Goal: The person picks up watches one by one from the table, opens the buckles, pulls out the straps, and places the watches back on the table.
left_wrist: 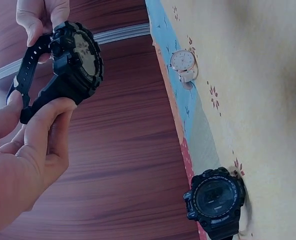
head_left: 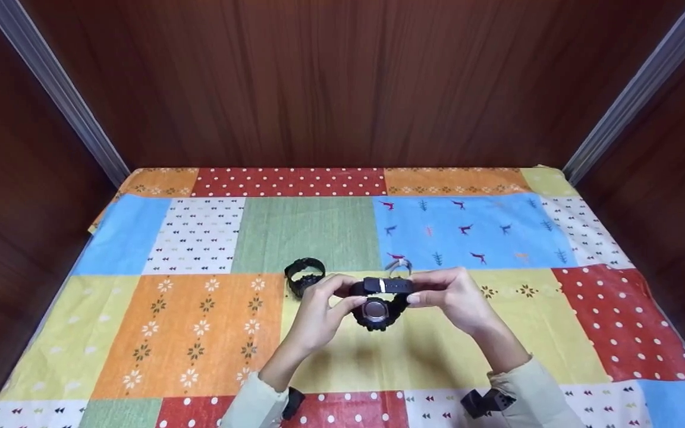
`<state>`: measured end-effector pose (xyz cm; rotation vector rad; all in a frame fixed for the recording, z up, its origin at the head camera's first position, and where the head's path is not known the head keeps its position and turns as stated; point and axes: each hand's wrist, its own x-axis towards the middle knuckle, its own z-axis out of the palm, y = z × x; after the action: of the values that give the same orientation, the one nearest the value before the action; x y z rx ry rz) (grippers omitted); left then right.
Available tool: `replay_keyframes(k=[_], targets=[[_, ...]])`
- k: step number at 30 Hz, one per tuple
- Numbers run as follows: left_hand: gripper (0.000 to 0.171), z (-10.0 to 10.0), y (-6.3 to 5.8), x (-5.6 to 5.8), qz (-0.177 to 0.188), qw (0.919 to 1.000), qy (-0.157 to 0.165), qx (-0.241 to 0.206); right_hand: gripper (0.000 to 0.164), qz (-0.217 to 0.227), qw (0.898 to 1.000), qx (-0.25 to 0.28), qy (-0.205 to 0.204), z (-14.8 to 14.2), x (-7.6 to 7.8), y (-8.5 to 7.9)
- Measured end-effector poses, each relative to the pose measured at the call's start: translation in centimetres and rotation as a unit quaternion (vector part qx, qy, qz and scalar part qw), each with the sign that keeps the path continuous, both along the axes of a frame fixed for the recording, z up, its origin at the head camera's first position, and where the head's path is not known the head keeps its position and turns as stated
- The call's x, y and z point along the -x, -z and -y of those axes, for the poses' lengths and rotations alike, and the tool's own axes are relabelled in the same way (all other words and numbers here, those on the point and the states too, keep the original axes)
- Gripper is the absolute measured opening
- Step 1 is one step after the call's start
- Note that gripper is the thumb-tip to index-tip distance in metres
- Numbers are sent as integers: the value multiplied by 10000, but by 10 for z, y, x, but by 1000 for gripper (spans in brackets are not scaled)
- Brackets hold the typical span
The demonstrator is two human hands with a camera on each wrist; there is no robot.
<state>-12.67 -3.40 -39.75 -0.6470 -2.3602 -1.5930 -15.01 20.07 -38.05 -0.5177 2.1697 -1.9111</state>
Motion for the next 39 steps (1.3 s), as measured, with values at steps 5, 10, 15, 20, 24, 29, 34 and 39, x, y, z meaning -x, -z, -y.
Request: replay_keyframes(k=[5,10,15,20,24,29,34,39], targets=[[17,1,3,0,29,10000,-8,-5,33,154,9997,179,48,1,-1,3],[17,2,5,0,106,9999,-50,30,34,306,9983,494,2,1,-2,5],[16,1,5,0,168,9998,-50,-30,34,342,9978,560,27,0,-2,5],[18,2,6,0,207,9997,-6,-125,34,380,9973,627,32,-1,-3,6],[20,2,6,1,246,9997,5,-86,34,409,9968,680,48,-2,-3,8],[22,3,5,3,280,9994,-58,192,35,504,9964,671,109,-1,-3,10],[23,4,5,3,418,9981,-124,424,36,472,9980,360,212,1,-3,10],[21,4,4,3,367,9978,-161,525,34,134,9985,-326,413,2,-2,7]])
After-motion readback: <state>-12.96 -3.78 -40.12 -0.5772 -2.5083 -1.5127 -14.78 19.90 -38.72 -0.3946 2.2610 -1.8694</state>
